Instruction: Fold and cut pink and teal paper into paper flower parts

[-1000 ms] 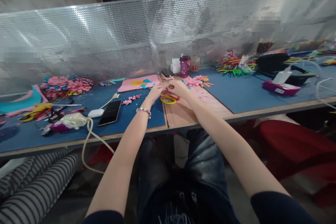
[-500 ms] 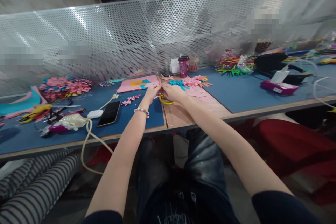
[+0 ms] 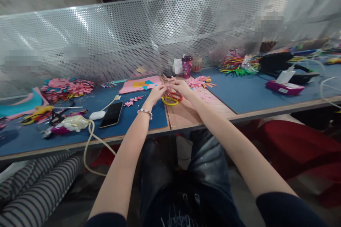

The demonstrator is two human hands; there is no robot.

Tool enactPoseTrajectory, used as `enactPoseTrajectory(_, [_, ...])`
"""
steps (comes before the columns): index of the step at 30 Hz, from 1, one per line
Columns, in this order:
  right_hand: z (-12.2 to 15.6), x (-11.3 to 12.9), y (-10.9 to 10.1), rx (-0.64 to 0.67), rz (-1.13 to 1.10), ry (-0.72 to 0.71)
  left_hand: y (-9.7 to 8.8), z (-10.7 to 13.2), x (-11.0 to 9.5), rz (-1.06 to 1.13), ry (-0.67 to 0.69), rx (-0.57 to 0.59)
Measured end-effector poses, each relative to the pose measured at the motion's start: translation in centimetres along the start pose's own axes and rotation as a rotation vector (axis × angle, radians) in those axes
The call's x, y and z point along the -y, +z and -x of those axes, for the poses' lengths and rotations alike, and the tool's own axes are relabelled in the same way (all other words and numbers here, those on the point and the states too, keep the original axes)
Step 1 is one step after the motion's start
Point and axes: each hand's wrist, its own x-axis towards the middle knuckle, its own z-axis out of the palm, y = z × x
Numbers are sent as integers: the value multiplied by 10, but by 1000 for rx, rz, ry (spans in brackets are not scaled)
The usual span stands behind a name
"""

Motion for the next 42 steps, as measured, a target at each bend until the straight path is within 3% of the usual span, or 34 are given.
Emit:
enactPoseTrajectory(6, [5,5,-3,64,-35,60,-3,-2,5,-30,0,1])
enactPoseTrajectory(12, [3,1,1,9,-20,-48,0,-1,2,156,-30,-15])
enactPoseTrajectory(17, [0,2,0,-7,25,-105,0,0,1,178,-12,-2])
enactPoseTrajectory(21, [-6,15,-20,186,105,-158,0,2,-1,166,3,59])
enactPoseTrajectory(24, [-12,20,-33,383,133,-90,0,4,-2,147,-35,143])
enactPoseTrajectory(30, [-9,13,-33,646,-77,56,2,10,-7,146,-108,249])
enactPoseTrajectory(35, [0,18,-25,607,-215,14,1,13,-15,187,-131,319])
enactPoseTrajectory(42, [11,29,-21,496,-327,27,-2,14,-20,293,-108,282])
